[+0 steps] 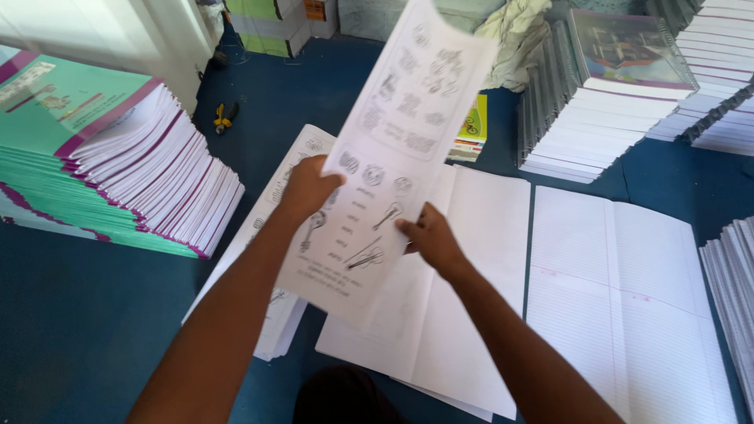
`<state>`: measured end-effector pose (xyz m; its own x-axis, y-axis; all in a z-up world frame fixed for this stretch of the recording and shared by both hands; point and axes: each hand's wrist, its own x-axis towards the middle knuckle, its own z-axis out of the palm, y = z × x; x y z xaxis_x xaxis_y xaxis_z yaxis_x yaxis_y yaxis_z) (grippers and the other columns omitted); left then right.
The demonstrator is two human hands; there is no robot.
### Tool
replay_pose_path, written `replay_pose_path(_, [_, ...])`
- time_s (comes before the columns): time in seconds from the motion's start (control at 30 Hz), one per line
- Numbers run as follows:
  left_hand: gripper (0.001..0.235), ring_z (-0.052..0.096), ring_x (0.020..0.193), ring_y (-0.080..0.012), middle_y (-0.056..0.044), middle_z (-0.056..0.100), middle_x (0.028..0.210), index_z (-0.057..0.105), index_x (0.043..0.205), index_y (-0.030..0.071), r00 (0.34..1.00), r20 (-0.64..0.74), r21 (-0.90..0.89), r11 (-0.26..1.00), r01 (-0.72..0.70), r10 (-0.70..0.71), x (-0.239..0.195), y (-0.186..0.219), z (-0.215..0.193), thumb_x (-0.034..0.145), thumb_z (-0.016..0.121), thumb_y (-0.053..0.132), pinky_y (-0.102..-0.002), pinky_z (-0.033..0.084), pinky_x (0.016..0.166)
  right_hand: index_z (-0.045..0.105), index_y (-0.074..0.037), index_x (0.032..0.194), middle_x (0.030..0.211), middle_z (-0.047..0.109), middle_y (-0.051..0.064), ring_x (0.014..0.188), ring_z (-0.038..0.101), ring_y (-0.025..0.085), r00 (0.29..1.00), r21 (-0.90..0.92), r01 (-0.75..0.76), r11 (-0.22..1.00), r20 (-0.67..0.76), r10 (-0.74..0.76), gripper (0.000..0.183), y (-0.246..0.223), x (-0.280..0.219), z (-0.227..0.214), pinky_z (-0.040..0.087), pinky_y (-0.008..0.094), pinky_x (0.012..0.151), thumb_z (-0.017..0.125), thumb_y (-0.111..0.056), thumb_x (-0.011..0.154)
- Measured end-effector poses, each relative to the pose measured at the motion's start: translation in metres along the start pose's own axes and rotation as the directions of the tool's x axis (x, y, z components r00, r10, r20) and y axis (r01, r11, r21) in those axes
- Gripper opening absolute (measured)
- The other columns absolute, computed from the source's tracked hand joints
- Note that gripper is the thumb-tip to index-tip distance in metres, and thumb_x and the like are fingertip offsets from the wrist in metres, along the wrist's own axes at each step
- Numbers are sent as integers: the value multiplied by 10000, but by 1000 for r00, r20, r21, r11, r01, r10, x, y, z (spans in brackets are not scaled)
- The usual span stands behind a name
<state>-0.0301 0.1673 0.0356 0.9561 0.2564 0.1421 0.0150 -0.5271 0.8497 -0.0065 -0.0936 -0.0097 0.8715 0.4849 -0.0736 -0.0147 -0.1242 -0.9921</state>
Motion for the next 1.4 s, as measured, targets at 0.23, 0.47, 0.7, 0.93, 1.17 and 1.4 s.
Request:
replay_pose_path(0.23, [324, 745, 808, -219, -137, 774, 942, 728, 1134, 24, 995, -30, 38, 994, 98, -97, -22, -61, -59, 838, 688, 149, -343, 554, 751, 461, 88, 1254, 1001, 706, 223, 790, 713, 252, 988, 81, -140, 987, 83, 134, 439, 8, 10, 80, 641, 358, 614, 655, -165, 952])
replay_pose_path(0.47, [314, 747, 831, -234, -142, 776, 955, 729, 1136, 34, 979, -28, 120, 972, 204, -202, -42, -133, -89, 847, 703, 156, -357, 556, 768, 448, 73, 1300, 1013, 723, 218, 767, 742, 231, 974, 40, -183, 982, 144, 176, 460, 28, 10, 142, 637, 319, 637, 633, -84, 909])
replay_pose_path(0.7, [299, 750, 832, -266, -146, 777, 961, 739, 1126, 61, 941, -53, 213, 916, 339, -335, -55, -172, -97, 852, 703, 174, -384, 563, 764, 447, 70, 1298, 1003, 719, 229, 751, 727, 236, 961, 3, -224, 975, 167, 220, 463, 54, 20, 181, 626, 312, 612, 655, -44, 901])
replay_pose_path(0.93, [320, 689, 995, -299, -138, 713, 1122, 755, 1107, 65, 939, -129, 327, 881, 342, -317, -57, -208, -84, 811, 743, 185, -408, 551, 850, 450, 51, 1297, 1008, 720, 205, 761, 739, 211, 950, -44, -261, 964, 163, 265, 459, 76, 30, 194, 649, 319, 625, 654, -49, 898])
replay_pose_path(1.17, [400, 583, 1146, -331, -173, 571, 1309, 726, 1078, 7, 973, -174, 402, 891, 212, -153, -50, -261, -67, 735, 808, 197, -424, 501, 931, 446, 47, 1309, 991, 722, 187, 767, 745, 223, 938, -79, -310, 947, 135, 318, 460, 87, 28, 197, 650, 316, 654, 655, -63, 914])
replay_pose_path(1.4, [371, 688, 1039, -313, -183, 668, 1171, 702, 1068, -31, 942, -124, 327, 883, 335, -312, -50, -251, -72, 784, 811, 180, -400, 559, 877, 335, 31, 1424, 933, 704, 213, 765, 749, 269, 936, -165, -324, 932, 84, 340, 620, 69, 22, 201, 642, 357, 656, 652, -79, 903])
